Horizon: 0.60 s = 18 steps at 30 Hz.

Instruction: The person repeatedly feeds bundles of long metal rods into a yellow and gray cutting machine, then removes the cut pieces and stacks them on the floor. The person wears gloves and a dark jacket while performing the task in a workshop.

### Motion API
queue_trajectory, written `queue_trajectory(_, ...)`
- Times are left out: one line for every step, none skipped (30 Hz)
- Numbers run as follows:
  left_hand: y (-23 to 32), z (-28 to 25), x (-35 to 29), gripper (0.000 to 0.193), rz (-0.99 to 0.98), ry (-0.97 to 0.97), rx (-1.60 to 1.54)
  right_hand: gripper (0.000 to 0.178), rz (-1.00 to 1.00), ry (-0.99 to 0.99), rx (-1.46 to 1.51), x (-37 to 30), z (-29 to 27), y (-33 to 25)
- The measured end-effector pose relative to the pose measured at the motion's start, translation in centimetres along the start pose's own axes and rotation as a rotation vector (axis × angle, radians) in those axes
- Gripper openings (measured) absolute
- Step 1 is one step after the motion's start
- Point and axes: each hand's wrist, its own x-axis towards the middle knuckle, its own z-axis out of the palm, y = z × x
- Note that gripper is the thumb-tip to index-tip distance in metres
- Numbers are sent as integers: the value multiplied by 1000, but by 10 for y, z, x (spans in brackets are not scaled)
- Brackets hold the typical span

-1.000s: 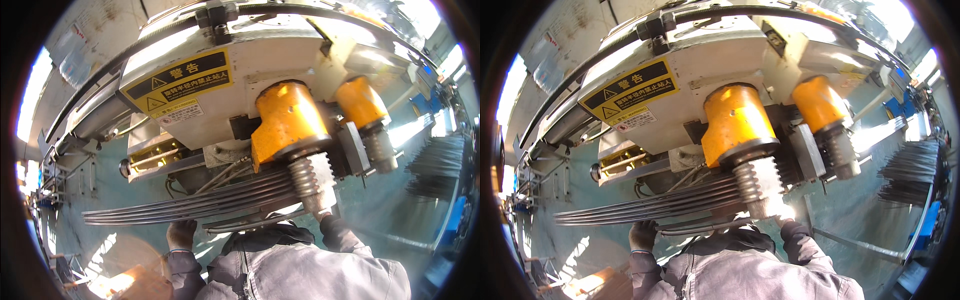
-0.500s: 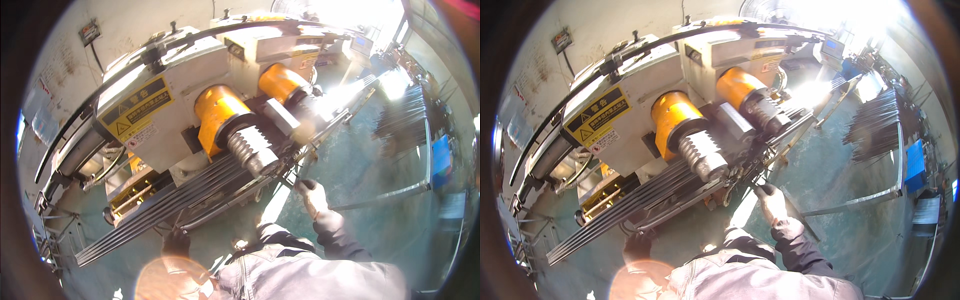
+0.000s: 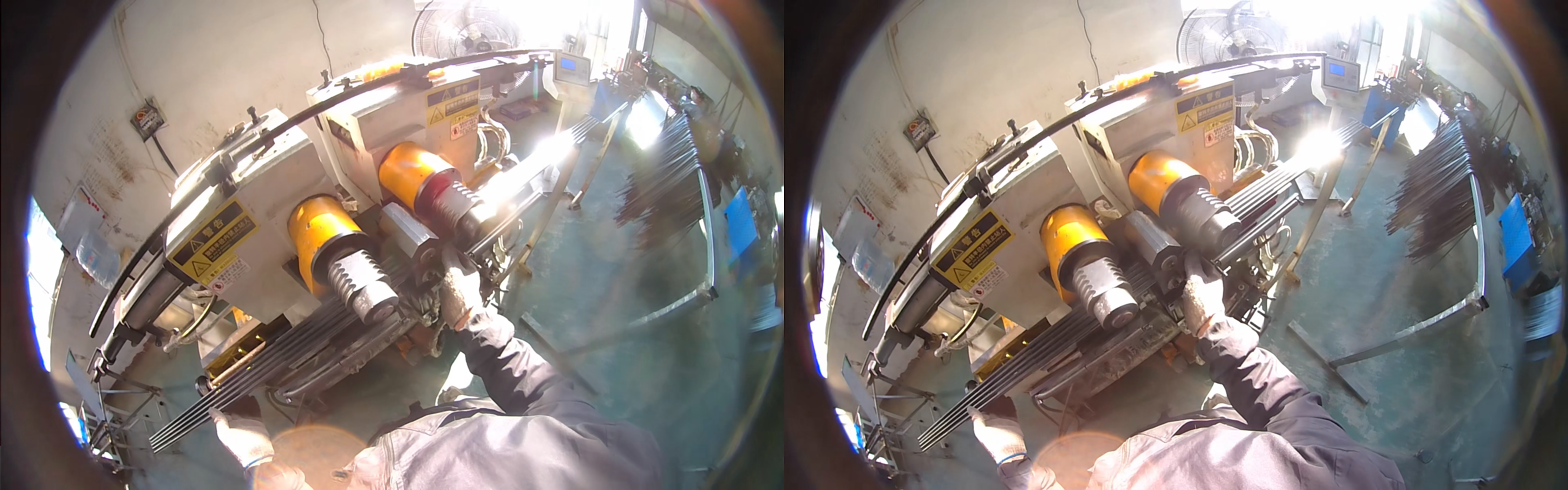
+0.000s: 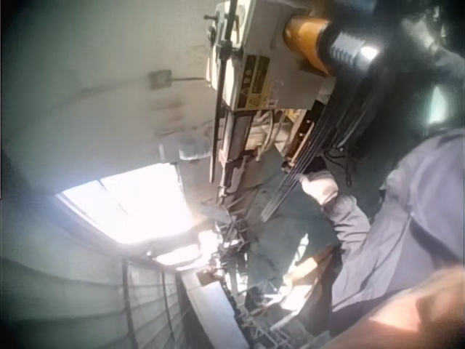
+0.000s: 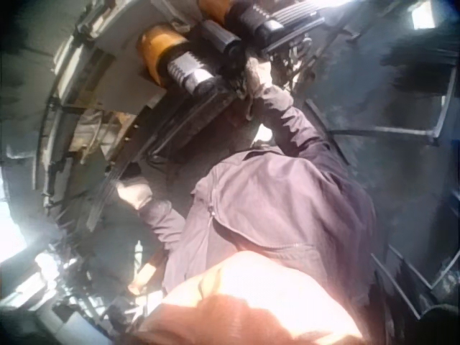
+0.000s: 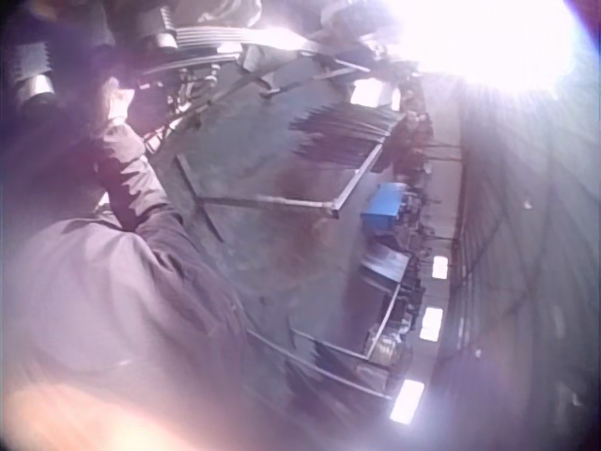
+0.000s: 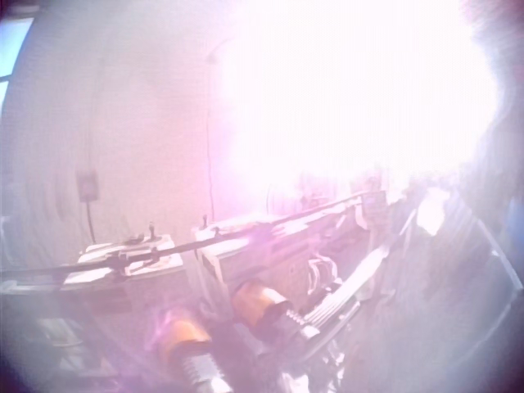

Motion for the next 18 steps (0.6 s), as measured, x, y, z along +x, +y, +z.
queue_trajectory(2, 4, 1, 54, 16, 20, 1, 36, 15, 18, 7, 7, 0, 2)
queue_trajectory(3, 8, 1, 56, -11, 13, -50, 36, -13, 16, 15, 13, -1, 5)
queue_trajectory(6, 14, 0, 57, 25, -28, -8, 37, 2, 34, -13, 19, -3, 6)
queue_trajectory(14, 22, 2, 58, 34, -92, -4, 37, -25, 30, -38, 23, -2, 9)
queue_trajectory(20, 32, 3, 60, 38, -145, -14, 38, 4, 46, -69, 27, -3, 10)
queue_trajectory(36, 42, 2, 60, 80, -507, 40, 38, 103, 37, 27, 32, -2, 10)
queue_trajectory(45, 54, -4, 57, 212, -66, 127, 39, 110, 30, 45, 35, -1, 10)
queue_trajectory(59, 69, -2, 55, 297, 69, 125, 39, 103, 30, 37, 35, -1, 10)
queue_trajectory(71, 86, -1, 53, 409, 51, 155, 39, 95, 34, 36, 36, 0, 8)
queue_trajectory(88, 103, -2, 52, 466, 285, 343, 38, 85, 31, 50, 35, 1, 7)
queue_trajectory(99, 120, 0, 51, 551, 347, 434, 37, 75, 32, 67, 35, 2, 5)
queue_trajectory(110, 137, 2, 49, 611, 360, 467, 37, 51, 14, 87, 34, 2, 2)
queue_trajectory(120, 154, 3, 48, 618, 361, 416, 36, 37, 14, 66, 34, 2, 0)
queue_trajectory(128, 173, 11, 47, 628, 309, 379, 35, 8, -7, 47, 35, 2, -2)
queue_trajectory(135, 190, 16, 46, 658, 298, 372, 33, -3, 15, 38, 37, 3, -4)
queue_trajectory(136, 206, 19, 44, 670, 183, 432, 31, -13, 37, 29, 41, 3, -6)
queue_trajectory(136, 223, 22, 42, 676, 145, 472, 29, -24, 59, 19, 43, 6, -4)
queue_trajectory(136, 240, 26, 43, 606, 136, 451, 28, -47, 28, -73, 52, 4, -7)
